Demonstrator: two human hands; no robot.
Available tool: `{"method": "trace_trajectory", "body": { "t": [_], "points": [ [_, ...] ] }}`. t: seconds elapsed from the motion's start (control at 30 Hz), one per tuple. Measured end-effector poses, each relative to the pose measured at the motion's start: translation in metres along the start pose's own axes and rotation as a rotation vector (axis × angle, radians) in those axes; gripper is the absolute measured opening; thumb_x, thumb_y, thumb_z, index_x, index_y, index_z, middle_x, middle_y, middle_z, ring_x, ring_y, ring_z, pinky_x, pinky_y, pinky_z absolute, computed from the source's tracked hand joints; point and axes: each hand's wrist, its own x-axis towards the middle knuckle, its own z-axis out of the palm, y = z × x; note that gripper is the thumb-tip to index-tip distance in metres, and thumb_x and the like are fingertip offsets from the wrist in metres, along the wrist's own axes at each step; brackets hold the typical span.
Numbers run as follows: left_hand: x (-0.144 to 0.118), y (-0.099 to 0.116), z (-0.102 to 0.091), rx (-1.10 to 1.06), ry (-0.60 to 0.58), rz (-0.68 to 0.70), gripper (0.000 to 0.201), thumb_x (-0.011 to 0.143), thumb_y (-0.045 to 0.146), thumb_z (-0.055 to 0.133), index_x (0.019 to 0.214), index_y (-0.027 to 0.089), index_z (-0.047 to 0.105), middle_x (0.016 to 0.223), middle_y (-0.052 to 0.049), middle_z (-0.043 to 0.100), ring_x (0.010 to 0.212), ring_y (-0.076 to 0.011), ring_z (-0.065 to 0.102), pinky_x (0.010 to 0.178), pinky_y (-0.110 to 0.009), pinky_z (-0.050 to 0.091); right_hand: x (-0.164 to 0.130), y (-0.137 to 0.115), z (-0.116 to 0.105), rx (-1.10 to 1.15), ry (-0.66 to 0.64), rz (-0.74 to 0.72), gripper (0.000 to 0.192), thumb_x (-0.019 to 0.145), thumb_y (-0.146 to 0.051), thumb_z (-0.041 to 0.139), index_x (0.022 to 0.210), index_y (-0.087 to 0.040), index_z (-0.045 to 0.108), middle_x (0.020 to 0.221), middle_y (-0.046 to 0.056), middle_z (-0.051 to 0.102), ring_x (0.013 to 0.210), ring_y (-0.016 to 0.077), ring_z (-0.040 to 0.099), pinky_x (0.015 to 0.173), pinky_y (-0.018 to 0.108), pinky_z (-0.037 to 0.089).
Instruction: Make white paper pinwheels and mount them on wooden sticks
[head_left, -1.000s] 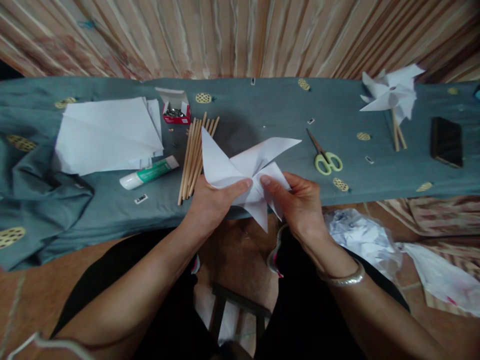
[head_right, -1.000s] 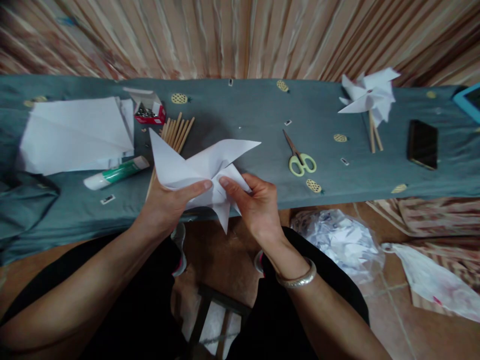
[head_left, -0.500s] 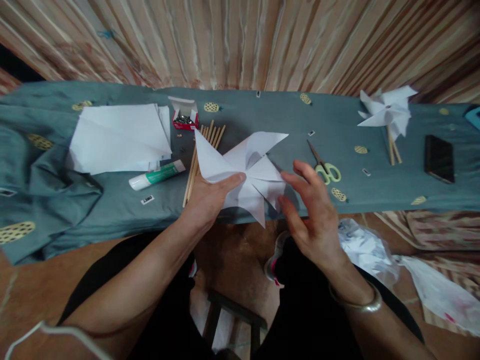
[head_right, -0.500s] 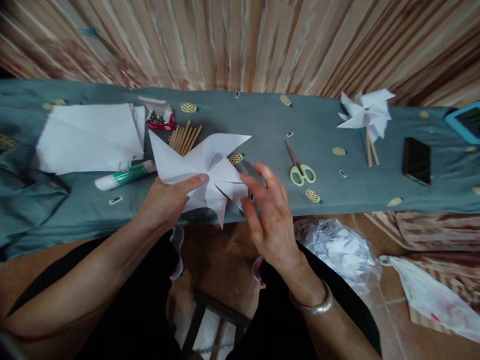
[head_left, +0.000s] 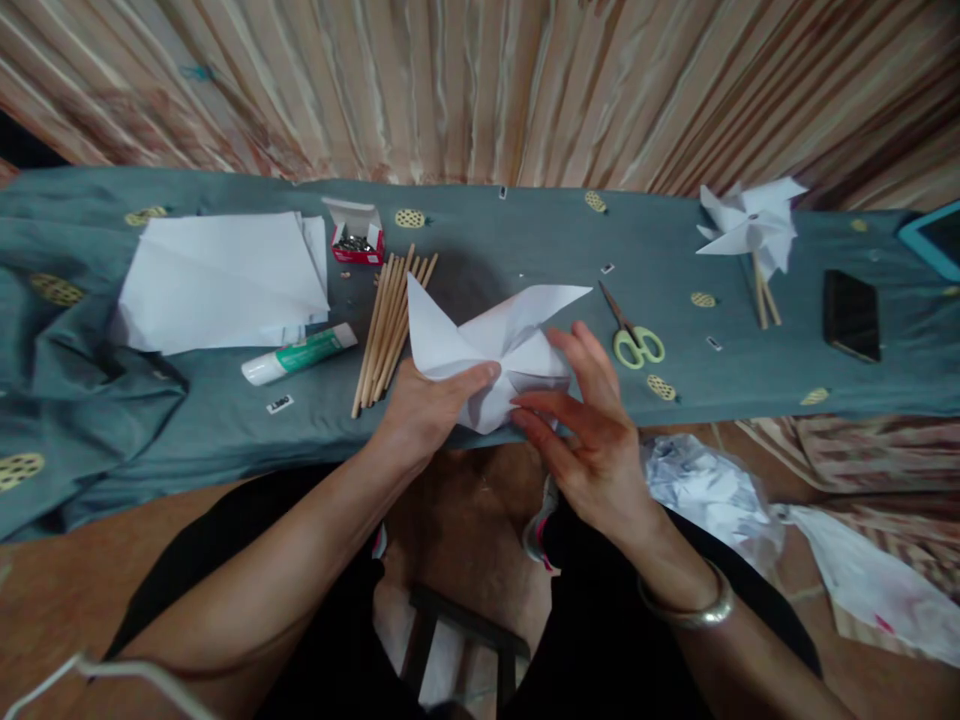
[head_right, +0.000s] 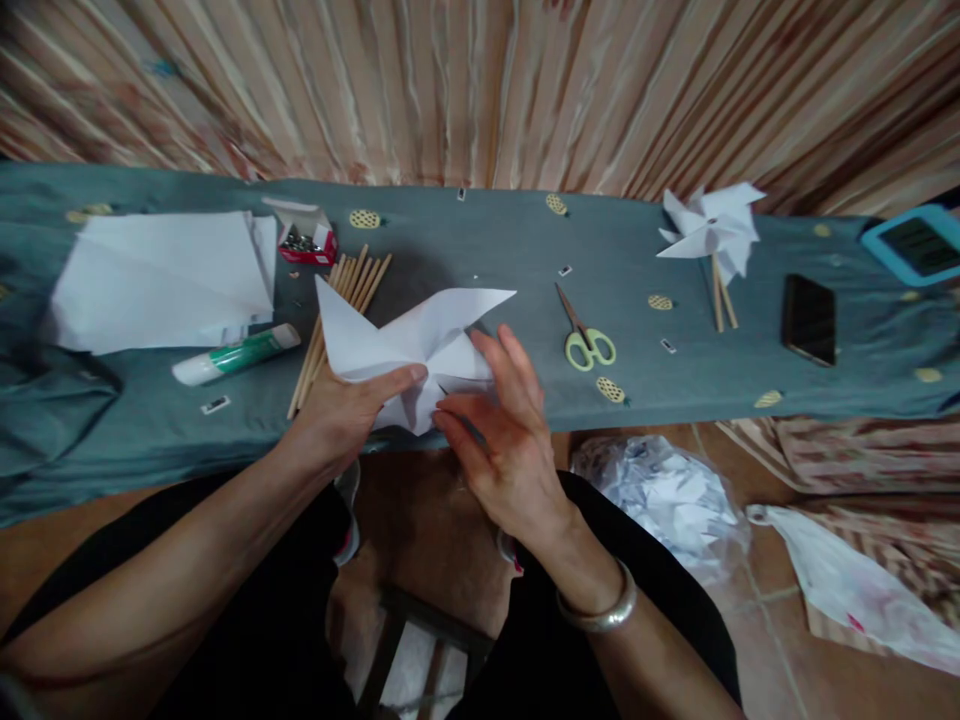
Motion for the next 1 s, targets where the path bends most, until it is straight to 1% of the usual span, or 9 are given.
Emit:
{"method": "trace_trajectory", "body": {
  "t": [0.1,0.17,0.27,0.4,0.5,0.57,0.7,0.87,1.0],
  "points": [
    [-0.002,-0.001,0.002,-0.004,-0.009,0.049,0.037,0.053,0.027,0.084,0.085,0.012,0.074,0.084,-0.007,0.076,0.076,-0.0214,0.070,0.070,-0.031,0.057,0.003,0.000,0.004,-0.029,0.054,0.058,0.011,0.090,-0.024,0.060,0.089,-0.022,0.071,0.148,0.006,0.048,0.145,0.0314,0.031,0.116,0.058,0.031],
    [-0.002,-0.002,0.003,-0.004,-0.034,0.048,0.036,0.054,0.027,0.083,0.086,0.011,0.074,0.086,-0.008,0.076,0.078,-0.0223,0.070,0.072,-0.032,0.057,0.004,0.000,0.006,-0.041,0.083,0.075,0.011,0.089,-0.025,0.061,0.087,-0.022,0.071,0.146,0.005,0.049,0.144,0.0313,0.032,0.115,0.059,0.030],
    [-0.001,-0.005,0.004,-0.007,-0.034,0.071,0.035,0.056,0.027,0.082,0.085,0.010,0.074,0.087,-0.010,0.076,0.078,-0.0228,0.070,0.071,-0.032,0.058,0.006,-0.001,0.008,-0.059,0.112,0.072,0.011,0.089,-0.026,0.061,0.085,-0.023,0.071,0.145,0.005,0.051,0.143,0.0309,0.035,0.114,0.059,0.032],
    [0.000,-0.007,0.003,0.001,-0.042,0.100,0.037,0.055,0.029,0.083,0.085,0.010,0.074,0.087,-0.010,0.076,0.078,-0.0235,0.071,0.069,-0.032,0.058,0.008,-0.001,0.009,-0.088,0.115,0.060,0.011,0.089,-0.027,0.061,0.082,-0.025,0.069,0.144,0.004,0.051,0.142,0.0313,0.036,0.112,0.059,0.035],
    [-0.001,-0.006,0.003,0.056,-0.010,0.112,0.039,0.054,0.030,0.085,0.086,0.010,0.073,0.084,-0.009,0.076,0.078,-0.0244,0.071,0.068,-0.032,0.058,0.009,0.000,0.011,-0.098,0.118,0.068,0.013,0.089,-0.028,0.061,0.080,-0.024,0.068,0.143,0.005,0.052,0.142,0.0317,0.035,0.111,0.060,0.036],
    [-0.001,-0.005,0.004,0.087,0.006,0.128,0.038,0.054,0.029,0.084,0.086,0.011,0.073,0.083,-0.008,0.076,0.078,-0.0241,0.070,0.068,-0.031,0.058,0.010,0.001,0.012,-0.103,0.120,0.078,0.014,0.089,-0.028,0.060,0.078,-0.023,0.068,0.143,0.005,0.052,0.142,0.0315,0.036,0.111,0.060,0.037],
    [-0.002,-0.005,0.005,0.119,0.000,0.151,0.032,0.057,0.027,0.083,0.083,0.011,0.073,0.080,-0.006,0.075,0.074,-0.0214,0.069,0.065,-0.028,0.056,0.010,0.002,0.014,-0.105,0.111,0.091,0.015,0.089,-0.028,0.060,0.076,-0.024,0.067,0.142,0.004,0.053,0.141,0.0318,0.036,0.110,0.061,0.037],
    [-0.002,-0.005,0.007,0.155,-0.009,0.145,0.023,0.060,0.025,0.082,0.076,0.011,0.072,0.076,-0.006,0.073,0.068,-0.0174,0.066,0.059,-0.025,0.054,0.010,0.004,0.015,-0.089,0.102,0.104,0.014,0.089,-0.027,0.061,0.078,-0.022,0.067,0.142,0.006,0.051,0.142,0.0329,0.034,0.111,0.060,0.035],
    [-0.003,-0.004,0.007,0.151,-0.021,0.113,0.026,0.058,0.026,0.083,0.078,0.013,0.072,0.075,-0.005,0.073,0.070,-0.0188,0.067,0.061,-0.026,0.054,0.010,0.005,0.015,-0.085,0.086,0.118,0.014,0.089,-0.029,0.060,0.079,-0.024,0.067,0.142,0.005,0.053,0.142,0.0323,0.034,0.111,0.062,0.035]
  ]
}}
